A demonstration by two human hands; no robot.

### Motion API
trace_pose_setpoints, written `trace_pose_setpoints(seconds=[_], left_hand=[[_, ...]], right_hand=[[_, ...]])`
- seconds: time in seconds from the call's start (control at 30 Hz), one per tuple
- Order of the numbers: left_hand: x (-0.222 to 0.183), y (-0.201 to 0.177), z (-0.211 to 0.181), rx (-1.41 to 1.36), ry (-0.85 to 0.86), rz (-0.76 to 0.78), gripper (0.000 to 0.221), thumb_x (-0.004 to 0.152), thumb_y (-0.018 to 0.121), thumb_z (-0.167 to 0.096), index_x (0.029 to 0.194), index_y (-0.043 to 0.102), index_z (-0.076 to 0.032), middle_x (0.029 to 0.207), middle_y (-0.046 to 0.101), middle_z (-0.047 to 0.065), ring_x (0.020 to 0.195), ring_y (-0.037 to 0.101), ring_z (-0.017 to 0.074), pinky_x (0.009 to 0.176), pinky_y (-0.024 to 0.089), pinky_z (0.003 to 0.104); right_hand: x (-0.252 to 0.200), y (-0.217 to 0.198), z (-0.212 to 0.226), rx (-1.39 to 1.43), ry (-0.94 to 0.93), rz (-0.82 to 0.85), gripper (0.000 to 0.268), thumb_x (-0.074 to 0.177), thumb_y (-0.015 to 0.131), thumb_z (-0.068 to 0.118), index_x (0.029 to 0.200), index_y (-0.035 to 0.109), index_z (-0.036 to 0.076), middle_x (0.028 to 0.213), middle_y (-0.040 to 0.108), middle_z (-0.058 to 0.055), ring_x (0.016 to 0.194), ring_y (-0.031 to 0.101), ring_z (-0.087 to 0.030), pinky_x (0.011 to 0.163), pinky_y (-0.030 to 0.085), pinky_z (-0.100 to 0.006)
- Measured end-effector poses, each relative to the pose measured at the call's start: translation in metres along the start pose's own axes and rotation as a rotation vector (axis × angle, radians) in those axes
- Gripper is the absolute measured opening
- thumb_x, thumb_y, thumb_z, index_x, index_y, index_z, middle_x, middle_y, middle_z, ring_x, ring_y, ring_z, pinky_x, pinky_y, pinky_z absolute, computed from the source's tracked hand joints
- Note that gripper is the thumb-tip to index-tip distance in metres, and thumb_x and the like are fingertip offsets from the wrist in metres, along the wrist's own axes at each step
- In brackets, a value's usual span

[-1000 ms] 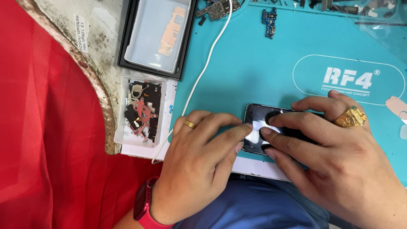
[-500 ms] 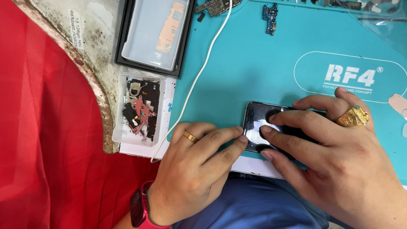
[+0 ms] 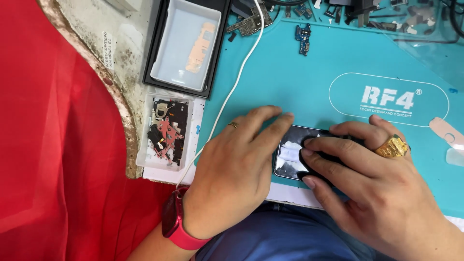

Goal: Attaching and securing a screen frame to a foldable mobile phone, followed by cleaning and inspection.

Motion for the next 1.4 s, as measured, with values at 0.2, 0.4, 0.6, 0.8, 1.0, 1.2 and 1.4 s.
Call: trace_pose_setpoints(seconds=[0.2, 0.4, 0.6, 0.8, 1.0, 1.2, 1.4], left_hand=[[0.002, 0.002, -0.002, 0.054, 0.013, 0.001, 0.04, 0.09, 0.054, 0.002, 0.129, 0.06, -0.002, 0.126, 0.06, 0.015, 0.094, 0.063, 0.0373, 0.073, 0.052, 0.049], [0.001, 0.003, -0.002, 0.067, -0.01, -0.013, 0.034, 0.093, 0.056, 0.0, 0.126, 0.062, -0.001, 0.126, 0.059, 0.013, 0.091, 0.062, 0.0359, 0.072, 0.051, 0.049], [-0.001, 0.003, -0.003, 0.094, -0.001, -0.033, 0.035, 0.094, 0.057, 0.0, 0.129, 0.061, -0.001, 0.126, 0.06, 0.013, 0.096, 0.063, 0.0351, 0.075, 0.052, 0.047], [-0.011, -0.008, -0.022, 0.068, 0.179, -0.058, 0.03, 0.105, 0.057, -0.013, 0.132, 0.059, -0.001, 0.135, 0.06, 0.021, 0.099, 0.058, 0.0412, 0.088, 0.05, 0.051], [-0.02, 0.01, -0.026, 0.19, 0.283, 0.021, 0.036, 0.103, 0.063, -0.034, 0.124, 0.072, -0.005, 0.132, 0.067, 0.007, 0.118, 0.059, 0.0333, 0.086, 0.045, 0.048], [-0.015, 0.011, -0.027, 0.226, 0.293, -0.017, 0.028, 0.1, 0.071, -0.028, 0.118, 0.072, -0.006, 0.125, 0.067, 0.006, 0.12, 0.059, 0.0333, 0.089, 0.046, 0.048], [-0.013, 0.012, -0.024, 0.19, 0.269, -0.005, 0.026, 0.099, 0.07, -0.026, 0.116, 0.071, -0.006, 0.122, 0.068, 0.007, 0.118, 0.06, 0.0332, 0.088, 0.046, 0.05]], right_hand=[[0.0, -0.003, 0.001, -0.034, -0.03, 0.002, 0.023, 0.094, 0.067, 0.025, 0.112, 0.075, 0.013, 0.12, 0.065, -0.01, 0.113, 0.059, -0.035, 0.106, 0.04, -0.056], [0.001, -0.004, 0.0, -0.004, -0.028, -0.005, 0.023, 0.094, 0.067, 0.024, 0.11, 0.075, 0.01, 0.117, 0.064, -0.012, 0.11, 0.059, -0.037, 0.095, 0.046, -0.054], [0.0, -0.005, -0.001, -0.018, -0.023, -0.007, 0.024, 0.093, 0.068, 0.026, 0.111, 0.075, 0.011, 0.119, 0.064, -0.013, 0.111, 0.058, -0.038, 0.096, 0.046, -0.055], [-0.003, -0.004, -0.007, 0.022, 0.022, -0.007, 0.028, 0.094, 0.067, 0.026, 0.117, 0.074, 0.011, 0.11, 0.058, -0.011, 0.1, 0.054, -0.035, 0.095, 0.044, -0.049], [-0.006, -0.006, -0.019, 0.133, 0.079, 0.044, 0.031, 0.096, 0.061, 0.02, 0.121, 0.073, 0.008, 0.107, 0.055, -0.013, 0.097, 0.054, -0.035, 0.089, 0.043, -0.045], [-0.014, -0.029, -0.053, 0.025, 0.255, -0.069, 0.02, 0.095, 0.068, 0.007, 0.114, 0.074, 0.001, 0.107, 0.071, -0.013, 0.094, 0.066, -0.029, 0.089, 0.053, -0.039], [-0.011, -0.017, -0.051, 0.061, 0.224, 0.034, 0.026, 0.092, 0.067, 0.015, 0.114, 0.071, 0.001, 0.111, 0.072, -0.012, 0.099, 0.069, -0.027, 0.086, 0.057, -0.038]])
Point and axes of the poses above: each hand's wrist, its own x-axis towards the middle knuckle, its own y-axis out of the palm, z = x × y, the point moved 9 cm from there along x, towards the middle knuckle
